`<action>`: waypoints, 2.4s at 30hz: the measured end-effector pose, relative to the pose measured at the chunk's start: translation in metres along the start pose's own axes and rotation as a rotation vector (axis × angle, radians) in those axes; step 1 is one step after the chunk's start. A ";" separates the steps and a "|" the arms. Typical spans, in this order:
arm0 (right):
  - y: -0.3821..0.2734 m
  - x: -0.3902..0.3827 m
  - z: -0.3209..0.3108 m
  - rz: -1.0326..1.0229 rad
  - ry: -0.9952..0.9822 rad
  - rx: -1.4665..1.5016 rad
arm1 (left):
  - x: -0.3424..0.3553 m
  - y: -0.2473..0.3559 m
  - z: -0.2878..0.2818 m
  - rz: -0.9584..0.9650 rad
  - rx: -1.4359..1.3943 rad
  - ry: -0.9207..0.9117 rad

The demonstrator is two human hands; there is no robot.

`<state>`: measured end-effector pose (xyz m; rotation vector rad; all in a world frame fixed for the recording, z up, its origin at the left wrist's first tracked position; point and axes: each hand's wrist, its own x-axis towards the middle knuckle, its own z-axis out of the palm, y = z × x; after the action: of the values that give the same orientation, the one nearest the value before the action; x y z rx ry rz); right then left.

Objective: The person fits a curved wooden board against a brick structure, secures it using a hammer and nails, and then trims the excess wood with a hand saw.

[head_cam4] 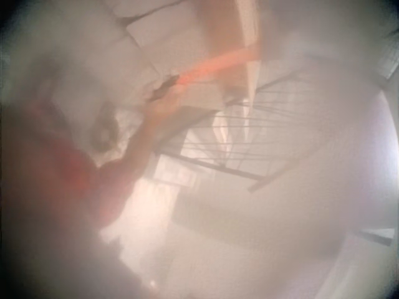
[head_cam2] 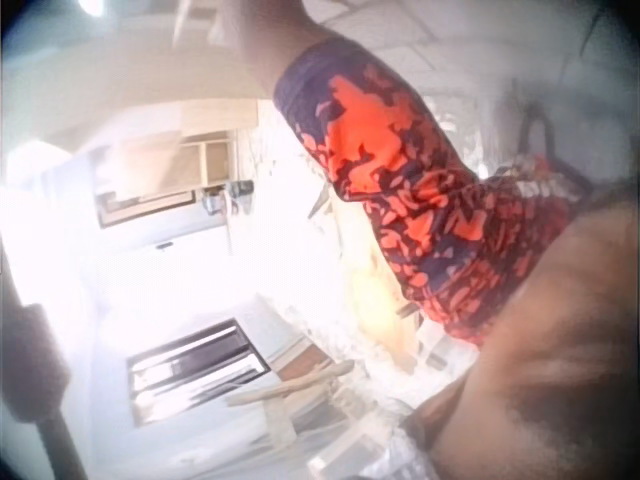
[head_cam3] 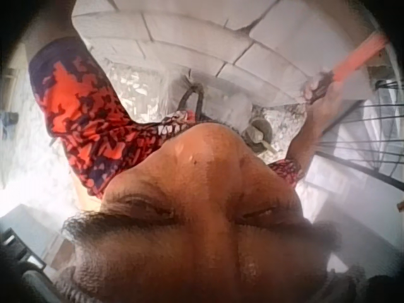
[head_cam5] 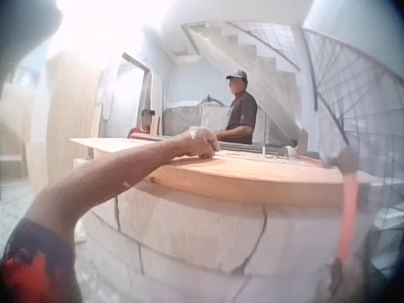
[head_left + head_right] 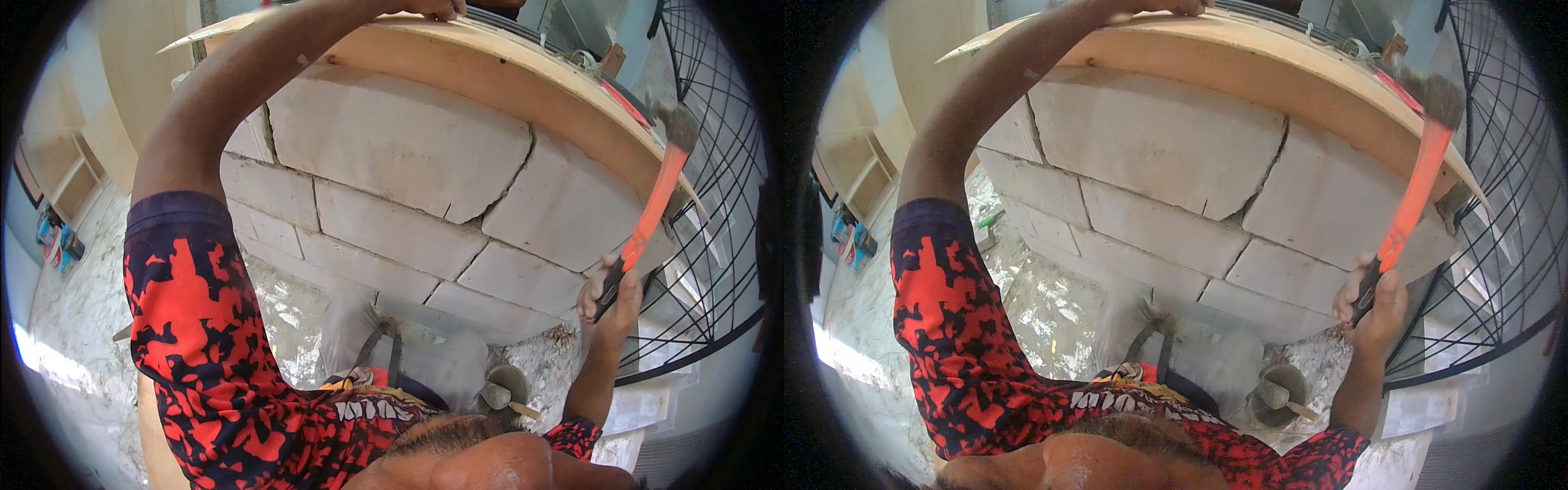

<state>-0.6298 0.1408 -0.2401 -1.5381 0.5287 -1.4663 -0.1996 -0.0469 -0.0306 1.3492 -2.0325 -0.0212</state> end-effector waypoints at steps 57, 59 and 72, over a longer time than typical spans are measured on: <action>-0.110 0.189 0.136 -0.196 -0.427 -1.194 | -0.006 -0.009 -0.007 -0.084 -0.172 -0.053; -0.113 0.187 0.139 -0.153 -0.436 -1.196 | -0.013 -0.001 -0.006 -0.099 -0.097 -0.014; -0.116 0.199 0.141 -0.035 -0.425 -1.257 | -0.020 0.019 -0.003 -0.106 0.120 0.030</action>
<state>-0.4901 0.0803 -0.0176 -2.7141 1.2823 -0.7024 -0.2089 -0.0206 -0.0318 1.5218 -1.9622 0.0747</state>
